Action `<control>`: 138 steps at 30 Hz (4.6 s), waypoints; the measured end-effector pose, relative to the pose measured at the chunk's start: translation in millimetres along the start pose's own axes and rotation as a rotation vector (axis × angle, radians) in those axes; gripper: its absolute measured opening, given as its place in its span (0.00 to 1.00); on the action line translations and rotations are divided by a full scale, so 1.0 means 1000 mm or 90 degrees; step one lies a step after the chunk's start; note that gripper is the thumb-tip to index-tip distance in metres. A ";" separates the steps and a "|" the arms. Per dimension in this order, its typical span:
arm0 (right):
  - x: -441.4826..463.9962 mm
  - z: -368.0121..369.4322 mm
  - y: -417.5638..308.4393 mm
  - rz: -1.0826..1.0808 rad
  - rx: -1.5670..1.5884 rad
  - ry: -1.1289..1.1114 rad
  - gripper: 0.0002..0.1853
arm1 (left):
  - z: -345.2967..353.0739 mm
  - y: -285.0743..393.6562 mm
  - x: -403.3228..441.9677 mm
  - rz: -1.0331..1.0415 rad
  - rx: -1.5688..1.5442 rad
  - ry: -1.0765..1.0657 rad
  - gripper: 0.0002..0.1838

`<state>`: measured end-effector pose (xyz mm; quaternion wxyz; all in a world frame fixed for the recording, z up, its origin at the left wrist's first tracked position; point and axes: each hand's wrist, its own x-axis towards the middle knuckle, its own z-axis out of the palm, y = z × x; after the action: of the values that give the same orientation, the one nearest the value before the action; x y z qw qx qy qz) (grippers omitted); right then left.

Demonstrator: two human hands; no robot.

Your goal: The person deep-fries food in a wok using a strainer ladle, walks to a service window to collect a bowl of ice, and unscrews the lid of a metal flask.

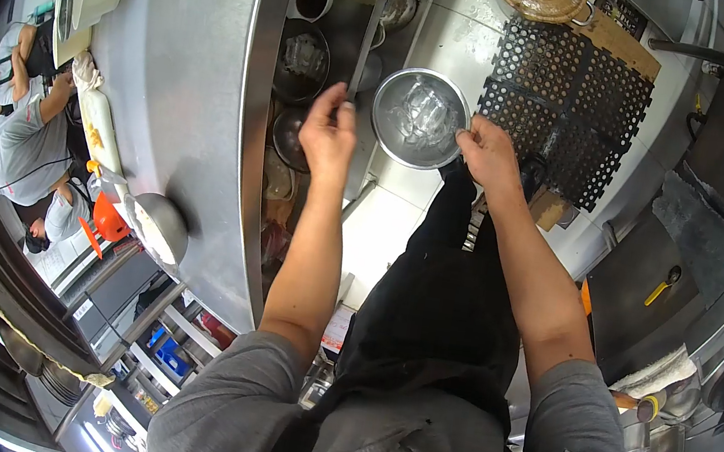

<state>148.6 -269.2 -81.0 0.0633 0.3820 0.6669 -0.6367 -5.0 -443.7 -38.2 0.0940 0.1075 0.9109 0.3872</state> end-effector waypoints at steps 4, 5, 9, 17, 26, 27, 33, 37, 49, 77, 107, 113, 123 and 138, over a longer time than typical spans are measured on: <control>-0.007 -0.004 0.002 -0.010 -0.026 0.007 0.14 | 0.022 0.024 -0.019 0.174 0.166 -0.113 0.15; -0.010 -0.005 0.004 -0.010 -0.023 0.009 0.14 | 0.027 0.025 -0.023 0.187 0.201 -0.148 0.16; -0.018 -0.011 0.017 0.004 -0.029 0.029 0.14 | 0.037 0.039 -0.037 0.141 0.257 -0.228 0.19; -0.055 -0.044 0.018 0.046 -0.011 0.086 0.14 | 0.051 0.083 -0.068 0.095 0.416 -0.309 0.23; -0.136 -0.118 0.003 0.037 0.100 0.185 0.12 | 0.009 0.137 -0.093 0.141 0.020 -0.199 0.15; -0.147 -0.124 0.006 0.031 0.098 0.216 0.12 | 0.005 0.124 -0.098 0.121 0.004 -0.211 0.15; -0.272 -0.154 -0.010 0.049 0.068 0.438 0.13 | -0.016 0.000 -0.148 0.227 0.462 -0.861 0.29; -0.363 -0.130 0.009 0.122 0.085 0.581 0.13 | -0.014 -0.015 -0.162 0.314 0.574 -1.069 0.27; -0.580 0.002 0.131 0.192 0.684 1.061 0.09 | 0.045 0.100 -0.040 0.126 0.345 -0.785 0.23; -0.733 -0.107 0.326 0.624 -0.128 1.337 0.12 | 0.025 0.123 -0.299 0.218 0.347 -0.743 0.23; -0.448 -0.379 0.011 0.093 -0.301 1.039 0.32 | 0.098 0.120 -0.169 -0.116 0.221 -0.836 0.25; -0.423 -0.432 0.049 0.213 -0.214 1.013 0.31 | 0.109 0.158 -0.110 -0.074 0.169 -0.789 0.23; -0.492 -0.451 0.038 0.148 0.386 1.108 0.19 | 0.057 0.133 -0.040 -0.206 0.552 -0.655 0.05; -0.390 -0.433 -0.063 -0.142 0.778 0.994 0.08 | 0.344 0.342 0.145 0.380 0.332 -0.801 0.22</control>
<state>558.2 -41.0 270.5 -0.6605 0.5956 0.1115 -0.4434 -14.4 62.6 -38.1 0.4597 0.5709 0.6794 0.0329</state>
